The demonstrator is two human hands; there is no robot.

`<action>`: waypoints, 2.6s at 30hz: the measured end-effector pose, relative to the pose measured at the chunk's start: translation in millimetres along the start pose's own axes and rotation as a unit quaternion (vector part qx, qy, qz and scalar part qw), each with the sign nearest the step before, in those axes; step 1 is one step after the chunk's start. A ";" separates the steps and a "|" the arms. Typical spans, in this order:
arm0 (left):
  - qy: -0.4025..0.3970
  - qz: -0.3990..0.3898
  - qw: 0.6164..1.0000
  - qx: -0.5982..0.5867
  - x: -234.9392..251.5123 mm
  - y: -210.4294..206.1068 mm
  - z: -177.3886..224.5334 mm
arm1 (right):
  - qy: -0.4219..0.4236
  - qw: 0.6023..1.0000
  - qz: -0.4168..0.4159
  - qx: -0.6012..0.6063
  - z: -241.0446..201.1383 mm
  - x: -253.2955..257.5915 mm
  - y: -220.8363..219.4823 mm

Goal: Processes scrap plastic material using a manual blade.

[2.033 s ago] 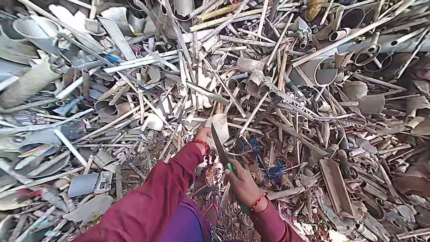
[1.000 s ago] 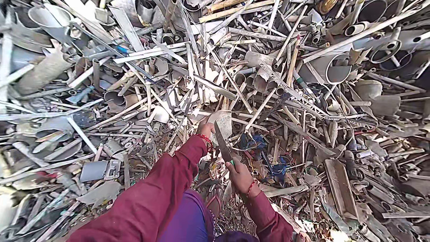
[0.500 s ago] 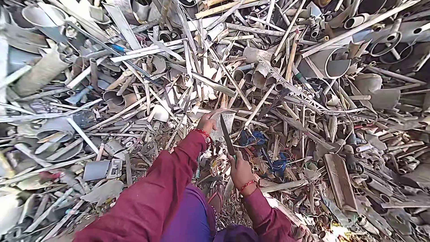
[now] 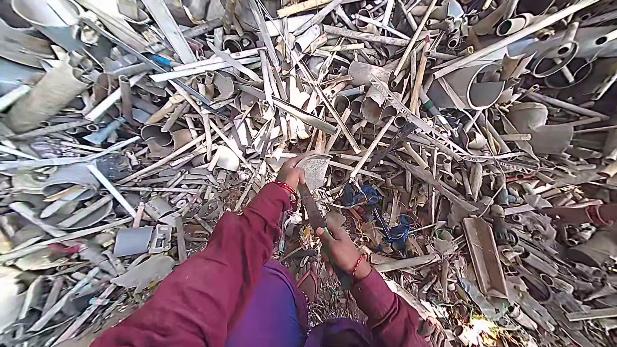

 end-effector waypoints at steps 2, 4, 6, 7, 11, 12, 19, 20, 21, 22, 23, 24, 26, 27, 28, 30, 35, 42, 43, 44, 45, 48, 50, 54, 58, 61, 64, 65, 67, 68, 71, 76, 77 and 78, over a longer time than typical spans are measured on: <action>-0.004 -0.010 1.000 -0.008 -3.5 -5.7 9.5 | 0.016 0.997 0.079 0.011 -1.2 2.5 16.1; -0.013 -0.015 1.000 0.023 -4.6 -8.3 12.1 | 0.032 0.994 0.094 0.052 -2.8 0.5 10.6; -0.015 -0.037 0.997 0.062 -0.8 -5.2 4.5 | 0.037 0.995 0.044 0.083 -3.7 -1.8 -6.6; -0.021 -0.046 0.996 0.074 0.5 -2.6 0.5 | 0.036 0.996 0.016 0.086 -2.8 -1.8 -9.8; 0.027 0.021 0.999 -0.017 -6.9 -3.9 5.3 | 0.051 0.991 0.089 0.086 -3.7 1.9 19.8; 0.043 0.032 0.998 -0.031 -10.2 -6.3 9.3 | 0.052 0.989 0.103 0.096 -5.6 0.1 18.7; 0.039 0.009 0.999 -0.001 -10.1 -2.8 7.0 | 0.021 0.996 0.077 0.038 -7.0 -2.1 17.2; 0.032 0.012 0.999 0.002 -10.1 -4.9 10.9 | 0.031 0.993 0.113 0.014 -6.8 -0.8 21.1; 0.025 0.007 1.000 0.009 -10.2 -7.2 13.4 | 0.038 0.991 0.128 -0.012 -6.0 -0.5 17.3; 0.013 -0.005 0.999 0.030 -8.8 -8.7 14.0 | 0.036 0.991 0.119 -0.039 -6.7 -1.1 9.0; 0.005 -0.034 0.997 0.062 -7.1 -8.0 11.3 | 0.019 0.993 0.086 -0.075 -8.7 -2.6 1.4; -0.002 -0.059 0.994 0.092 -4.0 -5.0 4.2 | -0.005 0.992 0.050 -0.111 -10.7 -3.8 -1.2; -0.009 -0.077 0.991 0.113 0.6 2.1 -11.7 | -0.035 0.988 0.007 -0.152 -10.3 -3.7 12.1; -0.018 -0.078 0.992 0.101 1.7 3.6 -13.1 | -0.027 0.986 0.016 -0.162 -10.3 -3.2 23.5; -0.034 -0.080 0.993 0.083 2.1 3.1 -9.0 | -0.010 0.984 0.039 -0.176 -11.6 -3.3 32.3; -0.068 -0.083 0.992 0.071 3.3 1.7 0.8 | 0.002 0.978 0.064 -0.200 -18.7 -6.8 26.7; -0.064 -0.083 0.989 0.106 2.3 12.8 -12.3 | -0.028 0.958 -0.059 -0.280 -18.9 -7.6 -9.8; -0.134 -0.084 0.985 0.071 1.4 3.0 -0.8 | -0.004 0.962 0.006 -0.272 -25.7 -11.4 2.9; -0.123 -0.080 0.986 0.076 0.1 5.3 -2.9 | -0.012 0.957 -0.024 -0.290 -24.3 -10.8 1.0; -0.114 -0.079 0.987 0.083 -1.2 7.8 -4.3 | -0.017 0.952 -0.036 -0.302 -22.9 -10.2 2.8; -0.100 -0.072 0.989 0.084 -3.3 8.4 -3.3 | -0.019 0.952 -0.022 -0.306 -22.1 -10.0 8.3; -0.066 -0.038 0.995 0.070 -1.9 2.3 6.0 | -0.021 0.951 0.081 -0.299 -26.4 -11.6 29.7; -0.095 -0.069 0.990 0.080 0.9 -0.2 2.9 | -0.005 0.960 0.062 -0.273 -25.2 -11.4 23.8; -0.131 -0.098 0.983 0.082 1.4 2.3 -5.3 | -0.001 0.960 0.001 -0.280 -23.1 -9.0 26.8; -0.137 -0.103 0.984 0.052 8.5 -7.1 6.7 | 0.019 0.965 0.075 -0.252 -19.7 -6.9 38.3; -0.138 -0.100 0.984 0.051 6.4 -2.8 6.9 | 0.010 0.971 -0.001 -0.239 -17.7 -5.1 13.8; -0.147 -0.104 0.982 0.054 6.3 4.1 3.2 | 0.010 0.959 0.018 -0.282 -12.6 -2.7 25.7; -0.150 -0.101 0.983 0.041 6.3 1.6 7.1 | 0.025 0.959 0.064 -0.275 -12.6 -4.1 32.1; -0.149 -0.087 0.985 0.010 3.6 -3.0 12.6 | 0.049 0.959 0.123 -0.249 -14.4 -8.6 35.9; -0.133 -0.069 0.989 -0.003 -0.6 -4.0 15.0 | 0.056 0.965 0.125 -0.225 -14.1 -9.3 30.6; -0.047 0.020 0.999 -0.016 -19.0 -8.0 23.0 | 0.045 0.975 0.072 -0.204 -16.2 -7.0 10.8; -0.093 -0.009 0.996 -0.003 -11.1 -4.8 14.5 | 0.014 0.959 0.024 -0.282 -20.4 -12.9 24.7; -0.095 -0.006 0.995 -0.013 -9.6 -4.4 13.2 | 0.011 0.952 0.031 -0.305 -19.0 -10.5 18.6; -0.063 0.033 0.997 -0.026 -12.0 -4.8 13.4 | -0.005 0.944 0.039 -0.328 -18.6 -7.8 9.5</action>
Point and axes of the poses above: each hand's wrist, its own x-axis towards the middle knuckle, its own y-axis out of the back of the hand, z = x × y, the point moved 4 cm from there along x, towards the middle knuckle, and after that the axes turned 2 degrees about y, right-handed, at the moved point
